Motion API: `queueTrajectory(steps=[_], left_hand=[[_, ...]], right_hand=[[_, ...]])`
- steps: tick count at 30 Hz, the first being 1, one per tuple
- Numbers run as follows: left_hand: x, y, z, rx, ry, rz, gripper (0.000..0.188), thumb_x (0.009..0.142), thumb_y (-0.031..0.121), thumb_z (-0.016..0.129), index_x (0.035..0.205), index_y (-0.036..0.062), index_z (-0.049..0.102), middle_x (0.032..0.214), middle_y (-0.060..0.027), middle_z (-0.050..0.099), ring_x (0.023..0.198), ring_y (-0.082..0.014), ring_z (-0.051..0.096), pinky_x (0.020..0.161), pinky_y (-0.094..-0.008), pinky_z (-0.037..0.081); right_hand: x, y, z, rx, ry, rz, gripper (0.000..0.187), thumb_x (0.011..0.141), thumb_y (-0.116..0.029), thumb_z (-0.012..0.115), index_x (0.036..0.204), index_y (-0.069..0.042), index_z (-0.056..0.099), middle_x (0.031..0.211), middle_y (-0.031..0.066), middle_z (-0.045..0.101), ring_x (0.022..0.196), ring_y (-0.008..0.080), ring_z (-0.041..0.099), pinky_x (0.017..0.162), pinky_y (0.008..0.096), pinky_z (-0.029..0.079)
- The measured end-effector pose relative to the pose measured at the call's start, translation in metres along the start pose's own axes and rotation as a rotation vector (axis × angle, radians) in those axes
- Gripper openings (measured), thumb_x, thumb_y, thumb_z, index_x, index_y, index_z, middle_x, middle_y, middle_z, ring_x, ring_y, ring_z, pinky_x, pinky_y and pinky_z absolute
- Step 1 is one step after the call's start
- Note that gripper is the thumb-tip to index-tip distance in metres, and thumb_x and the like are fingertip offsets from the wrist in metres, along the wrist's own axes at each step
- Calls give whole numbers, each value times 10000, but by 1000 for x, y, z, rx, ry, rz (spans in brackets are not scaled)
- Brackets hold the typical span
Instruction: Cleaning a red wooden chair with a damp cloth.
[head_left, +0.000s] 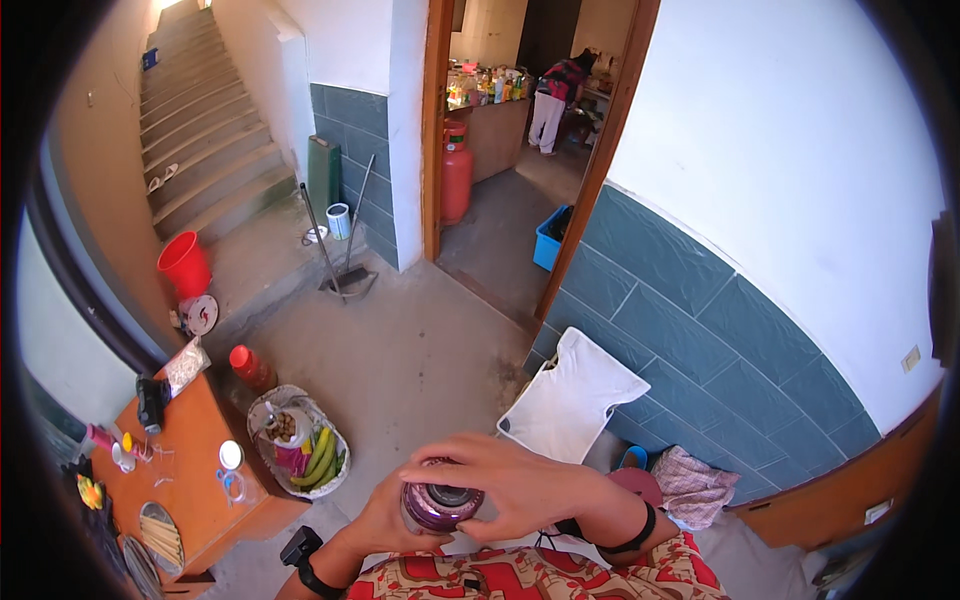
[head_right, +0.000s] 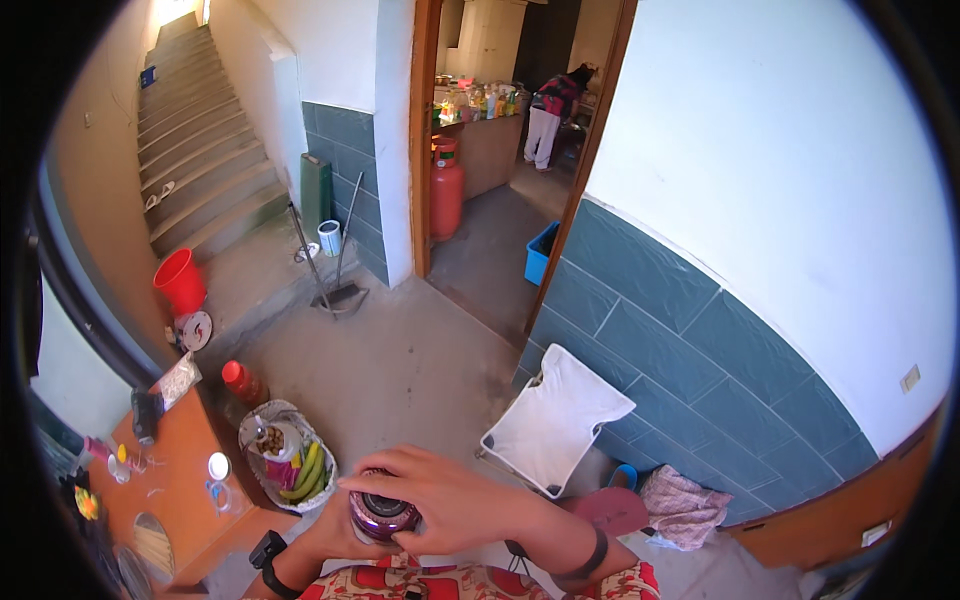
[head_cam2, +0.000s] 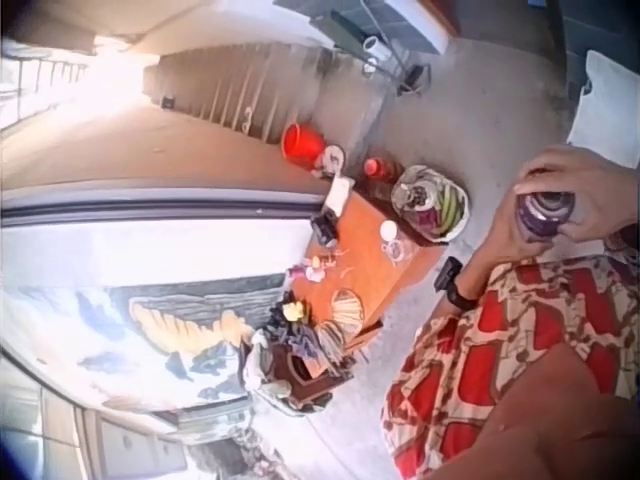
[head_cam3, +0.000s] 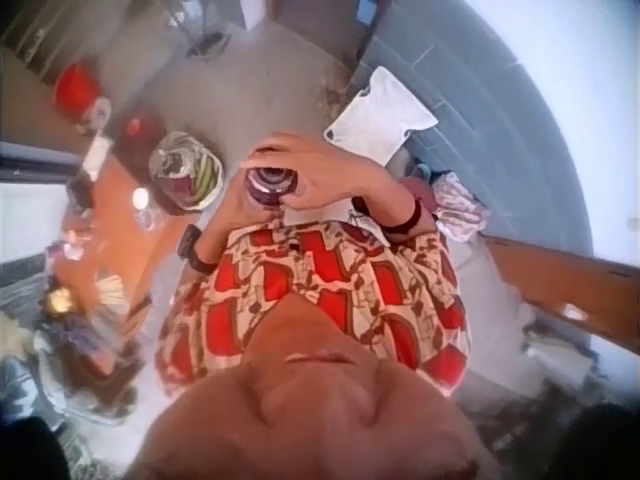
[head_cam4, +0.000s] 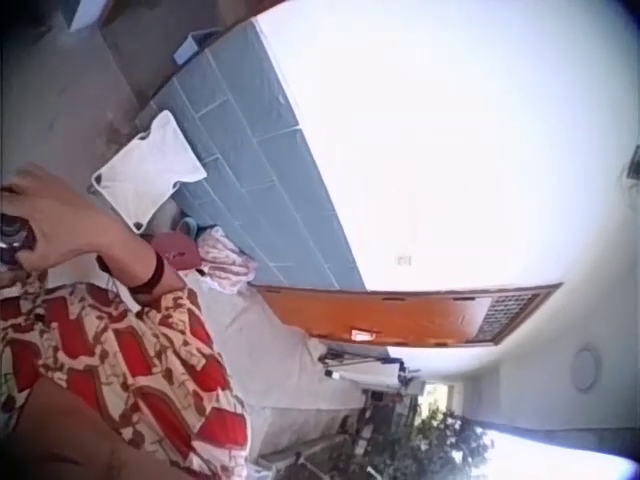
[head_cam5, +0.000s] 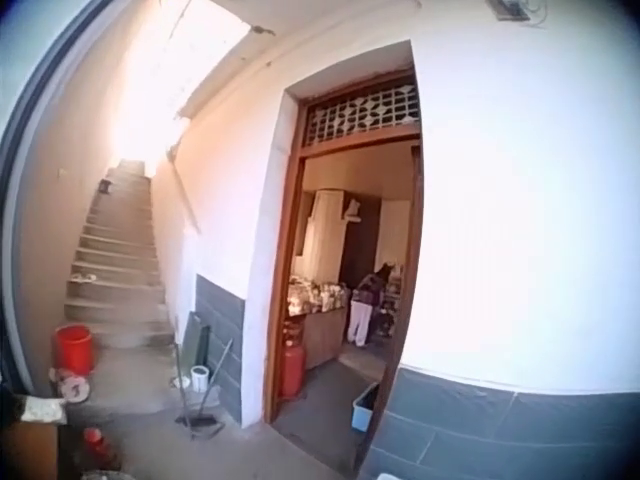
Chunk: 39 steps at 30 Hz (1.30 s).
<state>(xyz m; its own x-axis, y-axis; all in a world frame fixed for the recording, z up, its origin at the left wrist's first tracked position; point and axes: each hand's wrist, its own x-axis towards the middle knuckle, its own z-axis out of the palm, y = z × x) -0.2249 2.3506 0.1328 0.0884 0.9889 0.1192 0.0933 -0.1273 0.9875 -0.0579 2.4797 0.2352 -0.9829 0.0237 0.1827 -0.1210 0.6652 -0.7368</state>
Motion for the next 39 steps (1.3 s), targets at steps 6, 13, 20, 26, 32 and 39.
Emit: queueTrajectory(steps=[6,13,20,26,32,39], left_hand=[[119,-16,-97,-42,45,94,884,540,294,866,1243,1,418,1167,-143,538,1114,-244,537,946,-353,414],[260,-39,-174,128,51,237,815,553,250,812,1228,-1,430,1105,-169,570,999,-289,585,866,-368,448],[405,-62,-209,39,-83,158,802,558,241,821,1219,-6,439,1095,-150,579,1020,-245,583,886,-347,446],[509,-46,-248,54,-236,130,810,553,221,827,1225,-7,438,1101,-146,576,1033,-234,577,898,-343,440],[610,-77,-292,55,-335,125,939,548,266,857,1294,-10,359,1211,-157,510,1125,-240,521,954,-359,408],[738,-111,-340,159,-296,274,953,554,327,831,1303,-16,354,1216,-193,502,1115,-310,518,953,-397,404]], right_hand=[[84,74,-56,-146,278,50,724,691,-346,737,1293,-78,436,1229,141,468,1114,321,486,947,400,396],[143,146,-131,-493,615,376,746,621,-467,794,1210,-99,520,1130,143,494,1032,298,542,824,365,489],[165,243,-222,-363,703,381,675,678,-350,759,1253,-109,502,1119,141,503,1020,323,533,872,407,444],[185,303,-324,-139,478,347,710,672,-184,748,1303,-73,440,1239,159,486,1157,324,471,976,403,373],[221,368,-395,-186,423,283,738,671,-249,756,1309,-74,428,1270,156,462,1175,323,454,983,411,354],[278,437,-455,-555,708,646,786,596,-462,794,1219,-77,508,1138,140,507,1052,324,519,900,411,433]])
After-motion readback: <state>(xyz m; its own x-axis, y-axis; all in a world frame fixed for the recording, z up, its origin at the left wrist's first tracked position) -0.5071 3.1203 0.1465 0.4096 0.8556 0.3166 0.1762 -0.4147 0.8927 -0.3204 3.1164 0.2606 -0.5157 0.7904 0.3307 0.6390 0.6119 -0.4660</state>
